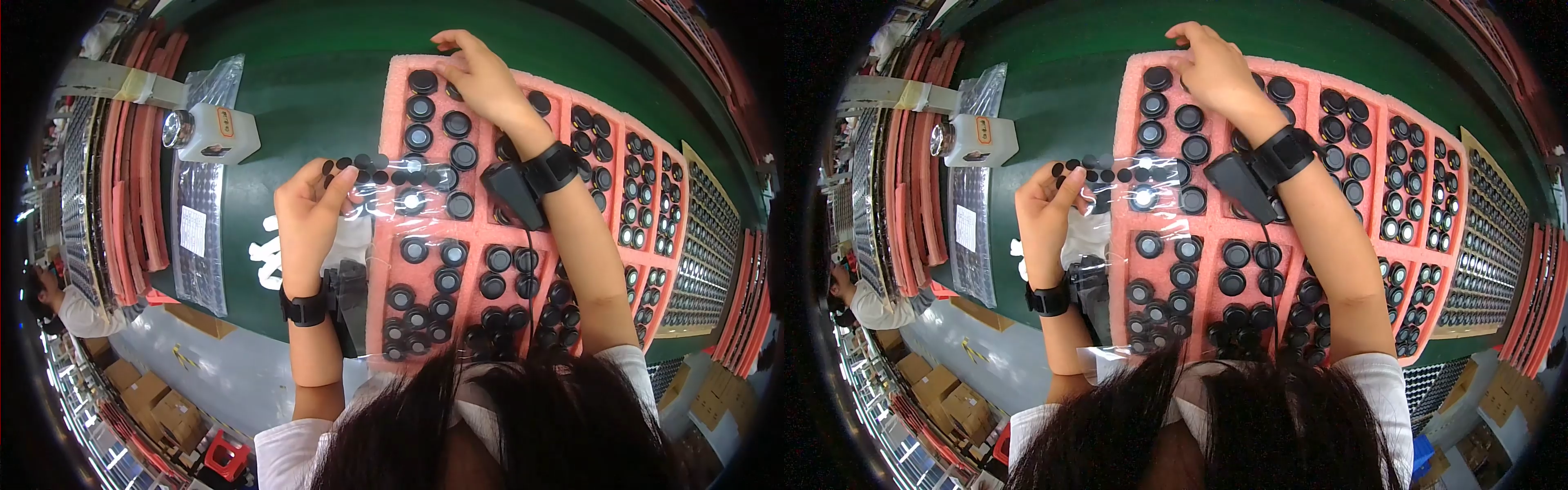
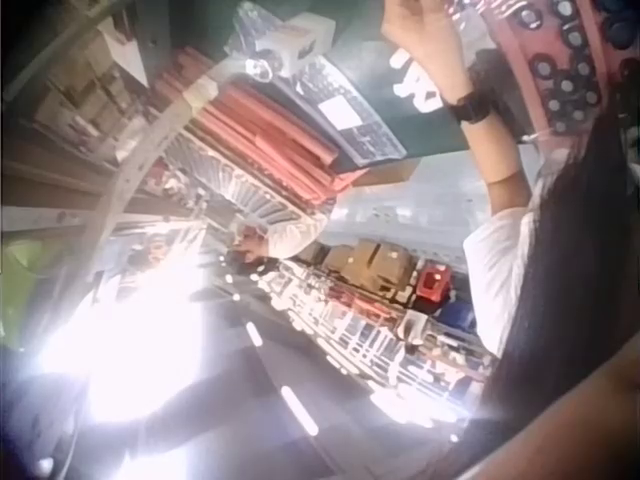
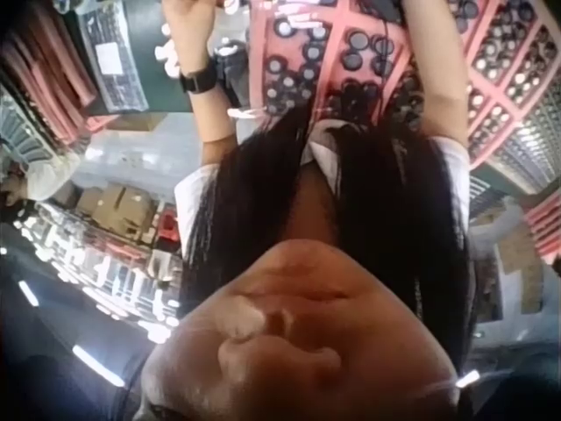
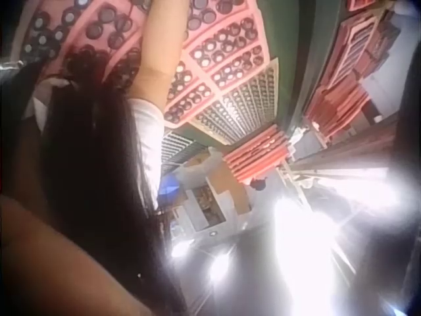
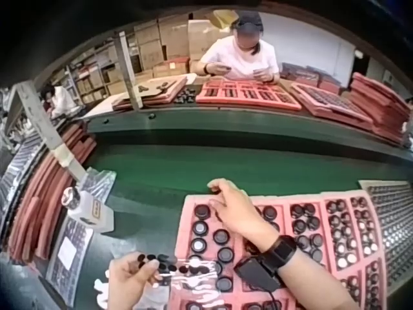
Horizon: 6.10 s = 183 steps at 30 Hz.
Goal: The person peels small black stickers from a clear sheet and presses them onto the centers of round sensors arranged in a pink foam tray. After applying several stickers, the person picks up a sensor, inspects it, and returns it to the tray.
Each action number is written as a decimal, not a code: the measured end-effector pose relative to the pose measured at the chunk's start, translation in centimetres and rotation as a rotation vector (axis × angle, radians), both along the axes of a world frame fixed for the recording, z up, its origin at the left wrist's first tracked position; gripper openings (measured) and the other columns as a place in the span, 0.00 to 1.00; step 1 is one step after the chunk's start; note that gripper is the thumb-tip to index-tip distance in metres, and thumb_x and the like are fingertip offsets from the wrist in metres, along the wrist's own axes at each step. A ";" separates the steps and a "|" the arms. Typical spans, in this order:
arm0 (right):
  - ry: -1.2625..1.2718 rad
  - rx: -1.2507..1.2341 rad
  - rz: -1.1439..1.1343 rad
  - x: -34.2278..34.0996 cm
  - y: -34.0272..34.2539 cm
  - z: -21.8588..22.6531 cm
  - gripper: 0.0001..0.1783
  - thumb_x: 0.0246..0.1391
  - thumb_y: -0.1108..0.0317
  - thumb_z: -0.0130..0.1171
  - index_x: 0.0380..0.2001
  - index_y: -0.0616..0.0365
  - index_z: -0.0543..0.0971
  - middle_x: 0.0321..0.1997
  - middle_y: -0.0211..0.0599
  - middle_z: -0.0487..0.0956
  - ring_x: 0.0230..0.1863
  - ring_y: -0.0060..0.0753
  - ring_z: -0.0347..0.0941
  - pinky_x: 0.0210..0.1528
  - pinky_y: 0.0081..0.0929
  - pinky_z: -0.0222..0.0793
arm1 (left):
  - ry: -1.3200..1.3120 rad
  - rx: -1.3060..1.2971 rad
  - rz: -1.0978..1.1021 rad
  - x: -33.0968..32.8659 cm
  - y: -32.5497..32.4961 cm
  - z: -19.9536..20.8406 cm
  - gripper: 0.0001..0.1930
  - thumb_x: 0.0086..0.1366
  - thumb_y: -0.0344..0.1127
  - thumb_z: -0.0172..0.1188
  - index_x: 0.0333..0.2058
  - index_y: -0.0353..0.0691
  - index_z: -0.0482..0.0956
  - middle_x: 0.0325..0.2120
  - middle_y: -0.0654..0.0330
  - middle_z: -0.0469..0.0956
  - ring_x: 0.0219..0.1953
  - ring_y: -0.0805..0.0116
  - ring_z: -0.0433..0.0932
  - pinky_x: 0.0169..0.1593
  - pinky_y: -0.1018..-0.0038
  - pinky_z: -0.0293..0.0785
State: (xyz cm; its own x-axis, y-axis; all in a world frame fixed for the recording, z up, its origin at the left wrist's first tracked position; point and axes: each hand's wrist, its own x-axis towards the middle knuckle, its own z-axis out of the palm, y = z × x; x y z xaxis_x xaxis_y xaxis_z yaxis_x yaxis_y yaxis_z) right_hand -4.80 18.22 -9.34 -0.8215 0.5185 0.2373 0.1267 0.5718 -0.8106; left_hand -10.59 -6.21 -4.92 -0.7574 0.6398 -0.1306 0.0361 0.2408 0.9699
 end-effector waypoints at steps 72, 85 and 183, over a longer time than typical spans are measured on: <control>0.213 -0.216 0.549 1.8 -8.2 5.9 0.29 0.40 0.84 0.52 0.50 0.58 0.65 0.45 0.36 0.69 0.33 0.20 0.69 0.40 0.18 0.65 | -0.159 0.109 -0.157 1.2 0.6 0.6 0.05 0.57 0.27 0.54 0.26 0.30 0.71 0.18 0.63 0.72 0.18 0.80 0.68 0.23 0.83 0.63; 0.138 -0.603 0.624 2.4 -7.1 6.5 0.32 0.38 0.87 0.53 0.50 0.57 0.64 0.42 0.35 0.64 0.33 0.21 0.69 0.37 0.16 0.66 | -0.253 0.157 -0.241 1.2 0.4 0.9 0.08 0.61 0.31 0.49 0.31 0.30 0.73 0.22 0.63 0.73 0.25 0.80 0.70 0.29 0.84 0.65; 0.005 0.074 0.299 5.2 -7.1 2.0 0.05 0.38 0.75 0.61 0.23 0.59 0.77 0.42 0.29 0.73 0.48 0.32 0.63 0.52 0.26 0.56 | -0.355 0.135 -0.640 -1.7 -2.7 1.7 0.08 0.61 0.29 0.49 0.31 0.28 0.72 0.22 0.58 0.75 0.22 0.74 0.71 0.30 0.80 0.68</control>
